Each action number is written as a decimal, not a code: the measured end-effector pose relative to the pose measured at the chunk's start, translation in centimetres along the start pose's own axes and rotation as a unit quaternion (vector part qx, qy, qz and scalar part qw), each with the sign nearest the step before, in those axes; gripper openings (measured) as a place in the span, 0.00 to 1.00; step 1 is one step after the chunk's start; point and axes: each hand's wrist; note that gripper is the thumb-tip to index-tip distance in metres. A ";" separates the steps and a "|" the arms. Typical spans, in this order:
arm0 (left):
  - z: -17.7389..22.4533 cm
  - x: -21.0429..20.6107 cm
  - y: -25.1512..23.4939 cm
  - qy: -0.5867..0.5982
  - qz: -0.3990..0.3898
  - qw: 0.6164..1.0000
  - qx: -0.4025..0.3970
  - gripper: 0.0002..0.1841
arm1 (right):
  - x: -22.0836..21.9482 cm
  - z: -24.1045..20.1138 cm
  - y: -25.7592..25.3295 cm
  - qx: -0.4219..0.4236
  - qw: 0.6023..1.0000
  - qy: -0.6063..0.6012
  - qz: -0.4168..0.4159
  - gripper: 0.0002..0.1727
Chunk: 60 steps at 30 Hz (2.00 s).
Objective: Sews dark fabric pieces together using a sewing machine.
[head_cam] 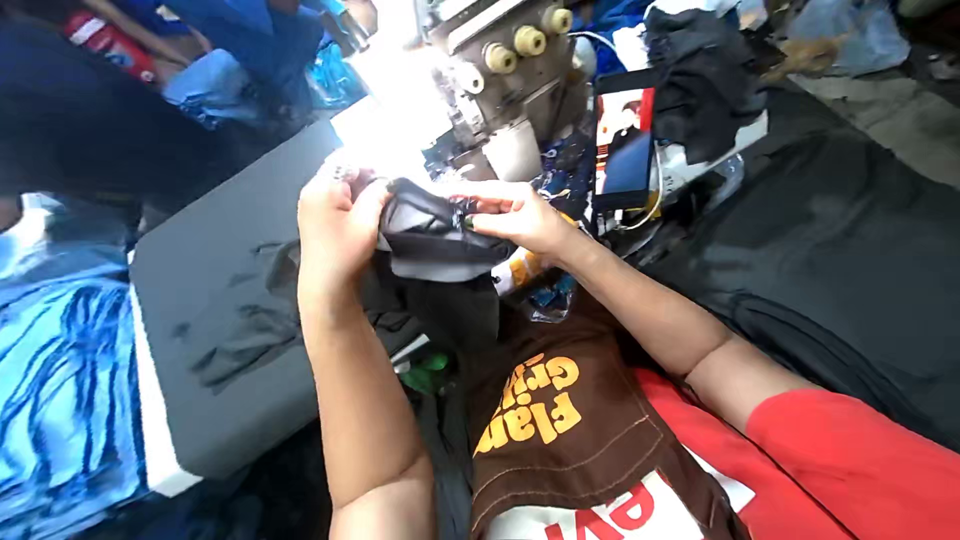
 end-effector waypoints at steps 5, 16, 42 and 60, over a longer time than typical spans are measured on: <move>0.2 -4.1 -3.7 -0.118 0.013 0.983 0.139 0.17 | 2.8 2.0 -0.1 0.012 0.989 0.107 0.103 0.26; -1.9 -7.9 -2.1 -0.064 0.065 0.984 0.155 0.19 | 3.0 2.7 4.0 -0.003 0.943 0.333 0.002 0.25; -2.7 -7.4 -7.3 -0.119 0.073 0.963 0.229 0.27 | 0.3 4.1 0.0 -0.091 0.967 0.170 0.164 0.04; -3.4 -3.3 3.5 -0.050 -0.071 0.983 -0.159 0.16 | 0.3 2.8 -0.9 -0.098 0.954 0.253 0.124 0.07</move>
Point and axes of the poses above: each hand's wrist, its own y-axis away from the middle knuckle, its own x-axis out of the back of the hand, z = x × y, and after that the axes turned 2 degrees about -z, right-handed
